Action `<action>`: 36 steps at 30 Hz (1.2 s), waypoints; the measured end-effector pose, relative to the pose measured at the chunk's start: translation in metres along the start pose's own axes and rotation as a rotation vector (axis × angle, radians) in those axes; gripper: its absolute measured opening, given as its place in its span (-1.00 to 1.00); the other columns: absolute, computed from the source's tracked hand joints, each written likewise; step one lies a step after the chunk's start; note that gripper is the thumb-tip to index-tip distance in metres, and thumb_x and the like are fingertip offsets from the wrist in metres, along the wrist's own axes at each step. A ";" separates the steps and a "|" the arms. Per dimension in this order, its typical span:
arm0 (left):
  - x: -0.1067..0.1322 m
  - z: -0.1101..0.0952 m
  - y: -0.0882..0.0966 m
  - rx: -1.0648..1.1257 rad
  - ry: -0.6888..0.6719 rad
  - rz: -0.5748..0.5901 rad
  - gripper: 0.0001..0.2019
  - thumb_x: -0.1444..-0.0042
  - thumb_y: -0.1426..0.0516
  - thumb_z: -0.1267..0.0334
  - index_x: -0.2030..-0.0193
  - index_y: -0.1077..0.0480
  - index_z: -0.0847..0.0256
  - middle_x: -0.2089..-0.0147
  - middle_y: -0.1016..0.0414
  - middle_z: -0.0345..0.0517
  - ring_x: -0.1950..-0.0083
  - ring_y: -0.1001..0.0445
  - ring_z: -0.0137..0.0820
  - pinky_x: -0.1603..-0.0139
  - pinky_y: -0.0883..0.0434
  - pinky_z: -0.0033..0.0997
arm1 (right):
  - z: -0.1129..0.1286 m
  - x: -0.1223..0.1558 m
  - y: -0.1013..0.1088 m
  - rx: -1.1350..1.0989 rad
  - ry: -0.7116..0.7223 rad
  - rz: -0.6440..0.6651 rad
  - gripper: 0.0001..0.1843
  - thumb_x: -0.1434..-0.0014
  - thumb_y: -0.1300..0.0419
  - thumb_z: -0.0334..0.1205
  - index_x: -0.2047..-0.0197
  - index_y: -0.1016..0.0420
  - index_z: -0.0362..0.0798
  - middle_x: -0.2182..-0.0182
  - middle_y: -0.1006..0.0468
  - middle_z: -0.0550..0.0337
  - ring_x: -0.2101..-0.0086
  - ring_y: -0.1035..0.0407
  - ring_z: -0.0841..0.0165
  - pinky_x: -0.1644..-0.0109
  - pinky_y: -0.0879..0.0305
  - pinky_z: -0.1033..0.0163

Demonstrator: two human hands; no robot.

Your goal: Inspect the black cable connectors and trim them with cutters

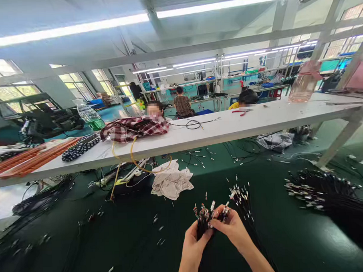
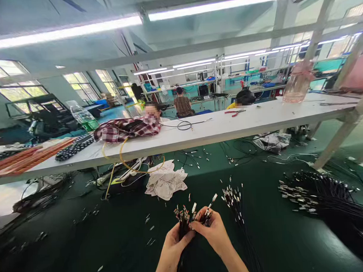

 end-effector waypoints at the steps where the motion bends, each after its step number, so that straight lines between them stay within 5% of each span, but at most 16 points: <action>1: 0.002 0.000 -0.001 -0.004 0.004 -0.008 -0.62 0.02 -0.40 0.14 0.06 -0.60 0.25 0.04 -0.65 0.06 -0.03 -0.56 -0.11 -0.13 -0.45 -0.20 | 0.001 0.000 0.001 0.001 0.002 0.004 -0.64 -0.01 -0.47 -0.10 0.35 -0.40 -0.08 0.38 -0.41 0.27 0.32 -0.30 0.43 0.11 -0.22 0.24; 15: 0.003 -0.007 0.000 0.056 0.031 -0.141 -0.56 0.13 -0.43 0.09 0.10 -0.62 0.24 0.07 -0.67 0.06 -0.02 -0.57 -0.03 -0.17 -0.42 -0.11 | -0.004 -0.011 -0.008 0.008 -0.017 0.014 -0.66 -0.04 -0.45 -0.08 0.34 -0.40 -0.06 0.39 -0.47 0.25 0.32 -0.33 0.41 0.12 -0.24 0.24; 26: 0.004 -0.016 -0.002 0.067 0.064 -0.075 -0.61 0.03 -0.40 0.15 0.06 -0.60 0.24 0.01 -0.65 0.05 -0.08 -0.55 -0.07 -0.22 -0.40 -0.14 | -0.007 -0.012 -0.004 0.002 -0.024 0.014 -0.67 -0.04 -0.45 -0.09 0.33 -0.41 -0.05 0.38 -0.46 0.26 0.33 -0.32 0.42 0.12 -0.25 0.24; 36: -0.006 0.006 0.003 0.011 0.116 -0.035 -0.64 -0.08 -0.34 0.17 -0.01 -0.54 0.23 -0.05 -0.62 0.02 -0.12 -0.51 -0.16 -0.25 -0.37 -0.21 | -0.004 -0.017 0.005 0.012 -0.023 -0.020 -0.67 0.01 -0.47 -0.10 0.35 -0.43 -0.06 0.35 -0.52 0.21 0.31 -0.38 0.37 0.12 -0.30 0.21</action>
Point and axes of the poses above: each hand's wrist, its own x-axis away from the middle knuckle, its own y-axis out of the back of the hand, z = x × y, the point moved 1 cm from there along -x, towards the middle knuckle
